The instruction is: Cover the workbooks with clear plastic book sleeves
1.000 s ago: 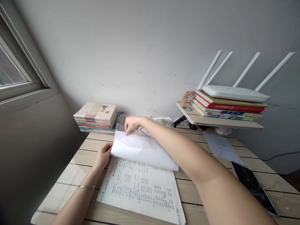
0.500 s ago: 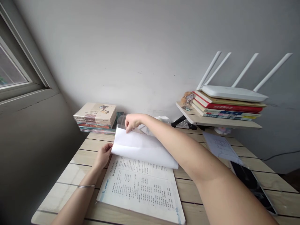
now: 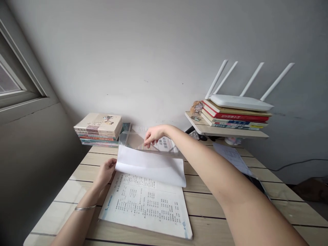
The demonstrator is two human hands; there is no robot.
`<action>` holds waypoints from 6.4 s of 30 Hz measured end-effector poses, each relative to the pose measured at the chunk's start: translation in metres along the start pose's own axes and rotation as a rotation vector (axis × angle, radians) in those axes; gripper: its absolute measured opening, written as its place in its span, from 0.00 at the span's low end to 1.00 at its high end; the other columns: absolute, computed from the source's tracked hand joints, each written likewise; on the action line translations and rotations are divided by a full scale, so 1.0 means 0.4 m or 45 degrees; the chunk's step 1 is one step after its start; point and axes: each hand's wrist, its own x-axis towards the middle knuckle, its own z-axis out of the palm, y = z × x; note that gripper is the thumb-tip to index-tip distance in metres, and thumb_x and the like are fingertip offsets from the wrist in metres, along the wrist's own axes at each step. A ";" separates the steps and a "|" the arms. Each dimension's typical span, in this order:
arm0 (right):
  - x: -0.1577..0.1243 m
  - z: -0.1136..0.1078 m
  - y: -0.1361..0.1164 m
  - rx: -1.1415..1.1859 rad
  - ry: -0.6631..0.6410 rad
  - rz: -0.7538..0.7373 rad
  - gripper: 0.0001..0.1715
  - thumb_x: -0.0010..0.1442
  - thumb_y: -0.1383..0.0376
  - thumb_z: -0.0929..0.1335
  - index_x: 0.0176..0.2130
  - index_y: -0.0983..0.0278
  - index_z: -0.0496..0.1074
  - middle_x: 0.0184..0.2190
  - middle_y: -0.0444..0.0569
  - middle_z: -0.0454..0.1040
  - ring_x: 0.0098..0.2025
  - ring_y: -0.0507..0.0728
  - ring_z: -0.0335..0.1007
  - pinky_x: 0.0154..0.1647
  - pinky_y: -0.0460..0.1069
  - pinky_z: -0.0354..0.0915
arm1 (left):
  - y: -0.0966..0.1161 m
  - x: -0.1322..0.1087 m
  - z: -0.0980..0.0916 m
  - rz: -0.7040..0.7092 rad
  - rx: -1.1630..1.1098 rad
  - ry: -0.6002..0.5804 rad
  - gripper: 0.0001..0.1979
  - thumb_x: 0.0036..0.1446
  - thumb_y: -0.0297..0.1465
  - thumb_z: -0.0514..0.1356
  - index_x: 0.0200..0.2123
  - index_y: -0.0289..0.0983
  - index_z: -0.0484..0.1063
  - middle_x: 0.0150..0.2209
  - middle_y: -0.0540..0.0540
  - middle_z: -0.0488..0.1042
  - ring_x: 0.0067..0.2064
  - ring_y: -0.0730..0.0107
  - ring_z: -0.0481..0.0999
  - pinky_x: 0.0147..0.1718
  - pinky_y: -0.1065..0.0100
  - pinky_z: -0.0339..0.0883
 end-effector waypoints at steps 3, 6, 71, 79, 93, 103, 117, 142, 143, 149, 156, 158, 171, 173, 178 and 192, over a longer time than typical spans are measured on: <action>-0.042 0.001 0.066 0.088 -0.051 0.050 0.39 0.34 0.44 0.75 0.40 0.68 0.77 0.40 0.54 0.77 0.34 0.50 0.68 0.34 0.44 0.63 | 0.016 -0.004 0.001 -0.008 0.024 0.007 0.08 0.43 0.33 0.55 0.25 0.37 0.72 0.23 0.48 0.74 0.28 0.67 0.70 0.28 0.69 0.60; -0.078 0.001 0.109 0.136 -0.068 0.094 0.40 0.31 0.45 0.76 0.39 0.68 0.77 0.38 0.51 0.77 0.34 0.51 0.70 0.36 0.45 0.65 | 0.025 -0.004 0.000 -0.007 0.037 -0.006 0.08 0.43 0.33 0.55 0.25 0.37 0.72 0.24 0.48 0.74 0.29 0.66 0.71 0.29 0.69 0.60; -0.101 0.488 0.353 1.613 1.458 -0.175 0.23 0.38 0.49 0.76 0.27 0.64 0.76 0.26 0.48 0.76 0.31 0.56 0.67 0.34 0.50 0.62 | 0.505 0.212 0.435 0.037 1.482 -1.581 0.20 0.40 0.37 0.65 0.40 0.39 0.78 0.28 0.46 0.76 0.31 0.65 0.72 0.39 0.60 0.68; -0.080 0.454 0.391 1.489 1.478 -0.182 0.21 0.42 0.51 0.73 0.33 0.62 0.74 0.28 0.45 0.75 0.28 0.53 0.65 0.29 0.47 0.61 | 0.469 0.243 0.460 0.155 1.514 -1.490 0.20 0.40 0.37 0.62 0.39 0.38 0.77 0.23 0.48 0.73 0.27 0.67 0.68 0.34 0.62 0.68; -0.058 0.452 0.414 1.253 1.552 -0.154 0.19 0.44 0.50 0.70 0.24 0.64 0.75 0.26 0.45 0.68 0.28 0.52 0.61 0.28 0.47 0.59 | 0.443 0.262 0.458 0.162 1.413 -1.398 0.12 0.37 0.31 0.59 0.30 0.38 0.76 0.21 0.49 0.75 0.26 0.70 0.69 0.27 0.71 0.64; -0.052 0.455 0.414 1.204 1.597 -0.155 0.18 0.48 0.51 0.70 0.30 0.64 0.75 0.30 0.48 0.73 0.31 0.54 0.65 0.33 0.48 0.61 | 0.450 0.248 0.462 0.221 1.464 -1.371 0.07 0.36 0.30 0.58 0.24 0.37 0.74 0.19 0.49 0.71 0.24 0.69 0.68 0.25 0.71 0.63; -0.055 0.451 0.392 0.819 1.755 -0.047 0.20 0.53 0.50 0.65 0.26 0.62 0.74 0.24 0.49 0.75 0.26 0.56 0.65 0.29 0.50 0.60 | 0.472 0.217 0.445 0.299 1.479 -1.310 0.05 0.41 0.32 0.59 0.24 0.39 0.74 0.17 0.51 0.71 0.26 0.71 0.69 0.28 0.73 0.62; -0.077 0.466 0.404 0.668 1.872 -0.147 0.16 0.57 0.52 0.64 0.28 0.61 0.72 0.28 0.50 0.73 0.33 0.58 0.66 0.38 0.51 0.61 | 0.564 0.199 0.430 0.563 1.722 -0.963 0.12 0.55 0.33 0.57 0.41 0.36 0.75 0.44 0.37 0.74 0.43 0.56 0.74 0.38 0.62 0.68; -0.077 0.467 0.406 0.664 1.856 -0.158 0.16 0.56 0.53 0.64 0.28 0.60 0.72 0.28 0.50 0.73 0.33 0.58 0.66 0.38 0.51 0.61 | 0.560 0.201 0.429 0.547 1.718 -0.962 0.12 0.54 0.33 0.58 0.40 0.36 0.75 0.44 0.37 0.74 0.42 0.56 0.74 0.38 0.62 0.68; -0.070 0.475 0.435 0.818 1.639 -0.200 0.13 0.53 0.60 0.65 0.36 0.63 0.74 0.34 0.50 0.76 0.36 0.57 0.68 0.40 0.52 0.61 | 0.541 0.219 0.417 0.549 1.651 -0.919 0.11 0.54 0.32 0.57 0.39 0.38 0.76 0.43 0.40 0.74 0.40 0.61 0.74 0.35 0.68 0.67; -0.057 0.474 0.449 0.840 1.593 -0.211 0.13 0.52 0.59 0.64 0.33 0.64 0.73 0.31 0.49 0.75 0.32 0.55 0.67 0.37 0.50 0.63 | 0.549 0.221 0.419 0.660 1.630 -0.856 0.10 0.55 0.31 0.55 0.38 0.40 0.76 0.40 0.42 0.75 0.39 0.63 0.74 0.37 0.67 0.64; -0.056 0.475 0.451 0.839 1.569 -0.216 0.13 0.53 0.59 0.64 0.33 0.64 0.72 0.31 0.49 0.75 0.32 0.55 0.68 0.36 0.50 0.64 | 0.554 0.220 0.423 0.697 1.641 -0.840 0.10 0.56 0.30 0.55 0.38 0.39 0.76 0.40 0.42 0.76 0.41 0.62 0.73 0.40 0.65 0.63; -0.055 0.479 0.460 0.890 1.533 -0.209 0.17 0.54 0.53 0.65 0.33 0.64 0.71 0.33 0.51 0.76 0.38 0.59 0.71 0.43 0.54 0.66 | 0.547 0.228 0.445 1.083 1.669 -0.572 0.10 0.53 0.19 0.54 0.31 0.35 0.74 0.34 0.42 0.78 0.34 0.66 0.75 0.40 0.63 0.55; -0.059 0.475 0.446 1.013 1.544 -0.259 0.18 0.53 0.53 0.66 0.37 0.64 0.72 0.36 0.52 0.76 0.41 0.59 0.71 0.45 0.54 0.65 | 0.523 0.239 0.455 1.112 1.638 -0.518 0.11 0.53 0.17 0.53 0.32 0.34 0.73 0.35 0.41 0.77 0.34 0.65 0.75 0.39 0.64 0.56; -0.054 0.444 0.398 1.330 1.520 -0.368 0.27 0.48 0.53 0.71 0.45 0.63 0.69 0.41 0.53 0.76 0.44 0.59 0.71 0.47 0.53 0.65 | 0.483 0.253 0.460 1.081 1.505 -0.400 0.13 0.56 0.18 0.50 0.36 0.32 0.72 0.37 0.40 0.76 0.35 0.65 0.75 0.38 0.64 0.58; 0.015 0.335 0.383 0.605 1.812 0.416 0.27 0.44 0.62 0.70 0.46 0.63 0.65 0.43 0.55 0.72 0.41 0.63 0.71 0.44 0.57 0.66 | 0.074 0.023 0.137 0.617 1.056 0.197 0.16 0.59 0.31 0.55 0.50 0.38 0.65 0.58 0.33 0.60 0.59 0.45 0.59 0.48 0.46 0.61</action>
